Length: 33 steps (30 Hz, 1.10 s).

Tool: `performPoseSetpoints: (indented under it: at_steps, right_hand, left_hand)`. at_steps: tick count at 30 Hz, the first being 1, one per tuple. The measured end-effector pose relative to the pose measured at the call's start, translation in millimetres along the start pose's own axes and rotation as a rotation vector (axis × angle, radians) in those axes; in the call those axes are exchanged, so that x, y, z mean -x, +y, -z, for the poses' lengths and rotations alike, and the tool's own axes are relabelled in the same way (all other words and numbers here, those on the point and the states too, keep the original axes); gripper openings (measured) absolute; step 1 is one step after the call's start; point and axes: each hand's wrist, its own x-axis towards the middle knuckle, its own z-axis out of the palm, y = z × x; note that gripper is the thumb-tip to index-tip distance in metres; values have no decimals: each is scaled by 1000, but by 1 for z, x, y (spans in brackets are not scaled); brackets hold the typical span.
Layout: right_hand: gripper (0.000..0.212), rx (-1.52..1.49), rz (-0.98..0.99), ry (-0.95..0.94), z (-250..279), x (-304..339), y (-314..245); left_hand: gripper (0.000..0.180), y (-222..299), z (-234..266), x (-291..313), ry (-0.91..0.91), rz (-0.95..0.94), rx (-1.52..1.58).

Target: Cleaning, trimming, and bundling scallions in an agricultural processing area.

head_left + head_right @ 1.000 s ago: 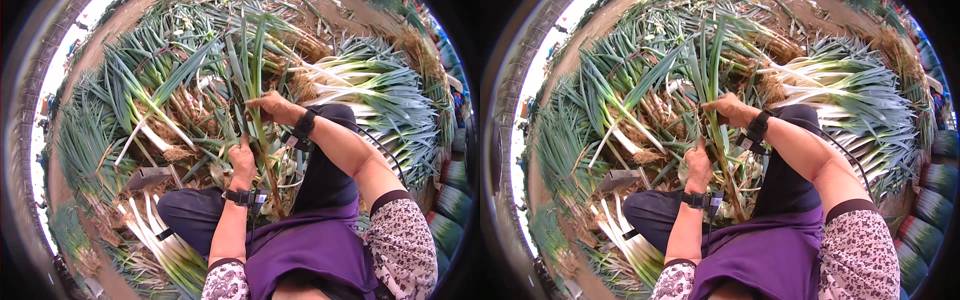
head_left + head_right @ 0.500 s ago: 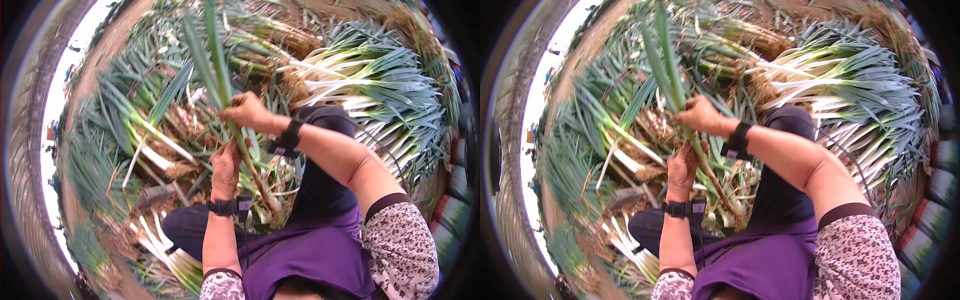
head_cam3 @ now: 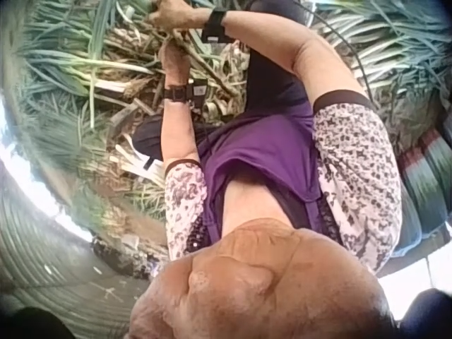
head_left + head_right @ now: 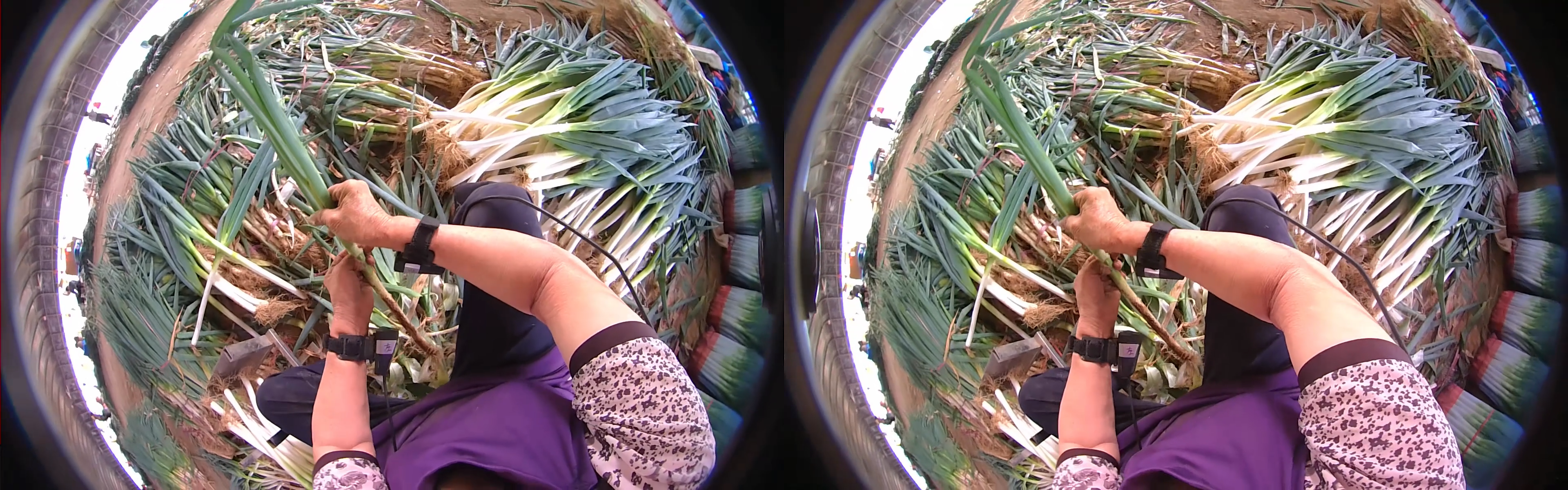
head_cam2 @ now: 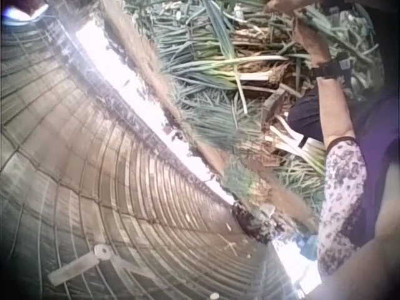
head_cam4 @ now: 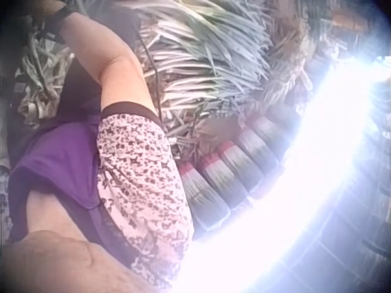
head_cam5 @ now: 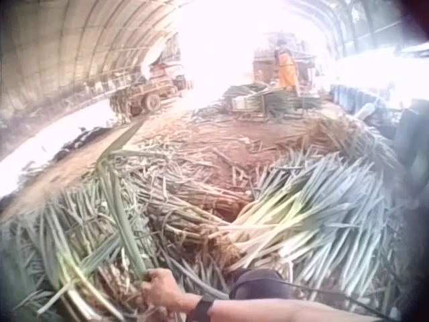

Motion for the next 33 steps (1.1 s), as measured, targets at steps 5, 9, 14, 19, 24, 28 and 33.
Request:
performPoseSetpoints:
  at_steps: [5,9,14,19,24,28,33]
  right_hand:
    - [24,44,-153,6,14,-6,-18]
    - [27,68,-55,-4,5,-11,-8]
    - [25,140,-16,76,-3,-5,6]
    - [28,124,-126,8,-20,16,1]
    - [21,202,76,144,-30,11,19]
    - [21,155,52,158,-14,0,-2]
    - [13,-27,-45,-12,7,-20,-18]
  left_hand:
    - [32,26,-19,32,254,-56,117]
    - [25,25,-19,26,354,-553,-698]
    - [18,22,-16,26,337,-657,-847]
    - [21,18,-12,34,394,-457,-907]
    - [18,26,-21,26,475,-467,-969]
    - [27,13,-8,17,511,-379,-1028]
    - [23,-41,59,48,467,97,-65]
